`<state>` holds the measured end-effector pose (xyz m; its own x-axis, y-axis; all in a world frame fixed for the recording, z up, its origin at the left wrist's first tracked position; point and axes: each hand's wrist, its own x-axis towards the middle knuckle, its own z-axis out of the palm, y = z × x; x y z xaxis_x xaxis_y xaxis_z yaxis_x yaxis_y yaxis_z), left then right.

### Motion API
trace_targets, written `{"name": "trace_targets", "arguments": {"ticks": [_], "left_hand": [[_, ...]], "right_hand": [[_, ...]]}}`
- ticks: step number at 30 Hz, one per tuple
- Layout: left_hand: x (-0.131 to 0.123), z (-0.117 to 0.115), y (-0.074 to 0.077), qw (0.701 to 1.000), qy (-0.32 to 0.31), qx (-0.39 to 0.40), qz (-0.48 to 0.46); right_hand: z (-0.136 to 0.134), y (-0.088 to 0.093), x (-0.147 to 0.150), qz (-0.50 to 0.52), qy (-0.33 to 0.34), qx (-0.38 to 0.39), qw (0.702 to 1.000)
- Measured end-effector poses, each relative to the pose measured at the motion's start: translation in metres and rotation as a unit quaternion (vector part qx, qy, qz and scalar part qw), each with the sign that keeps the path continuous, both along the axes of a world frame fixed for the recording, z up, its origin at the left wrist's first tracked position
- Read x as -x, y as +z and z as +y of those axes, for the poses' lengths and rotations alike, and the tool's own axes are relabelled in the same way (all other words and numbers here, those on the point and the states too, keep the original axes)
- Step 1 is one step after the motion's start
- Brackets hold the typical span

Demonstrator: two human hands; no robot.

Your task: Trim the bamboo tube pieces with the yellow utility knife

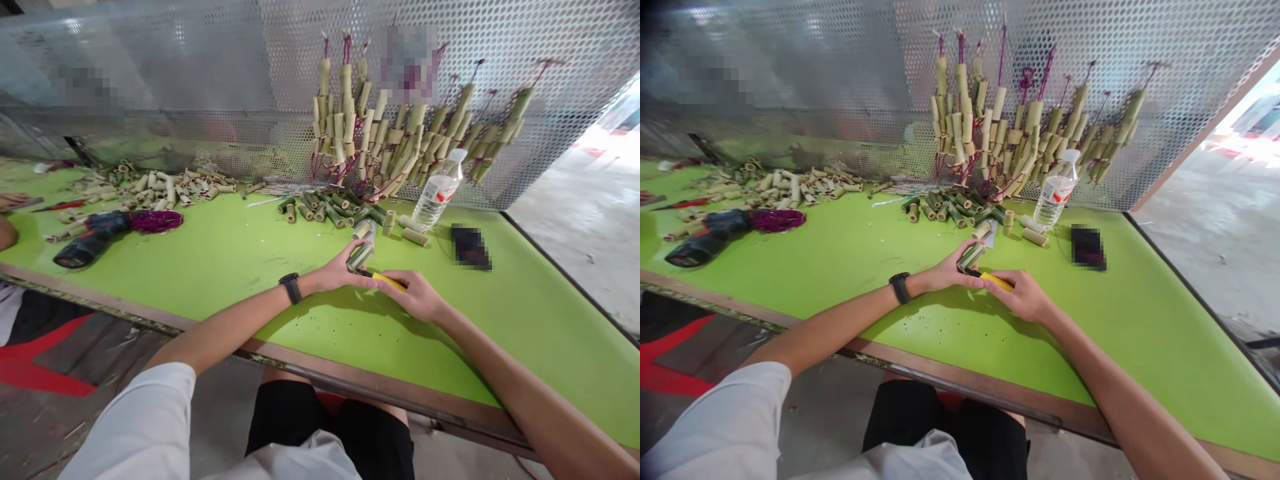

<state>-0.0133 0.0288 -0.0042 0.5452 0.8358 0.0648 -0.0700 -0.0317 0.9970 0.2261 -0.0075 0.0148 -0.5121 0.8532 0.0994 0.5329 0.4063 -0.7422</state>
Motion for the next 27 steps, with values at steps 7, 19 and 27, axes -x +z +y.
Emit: {"name": "trace_targets", "arguments": {"ticks": [7,19,27], "left_hand": [[0.0007,0.001,-0.0013,1.0,0.002,-0.027,0.01],[0.0006,0.0023,-0.0058,0.999,-0.007,-0.034,0.039],[0.0001,0.0018,-0.0048,0.998,0.005,-0.045,0.04]], "right_hand": [[0.002,-0.0016,-0.0027,-0.042,-0.024,-0.016,0.999],[0.0046,0.001,-0.0086,-0.049,-0.009,-0.002,0.999],[0.0042,0.0022,-0.0084,-0.053,-0.021,-0.007,0.998]]}}
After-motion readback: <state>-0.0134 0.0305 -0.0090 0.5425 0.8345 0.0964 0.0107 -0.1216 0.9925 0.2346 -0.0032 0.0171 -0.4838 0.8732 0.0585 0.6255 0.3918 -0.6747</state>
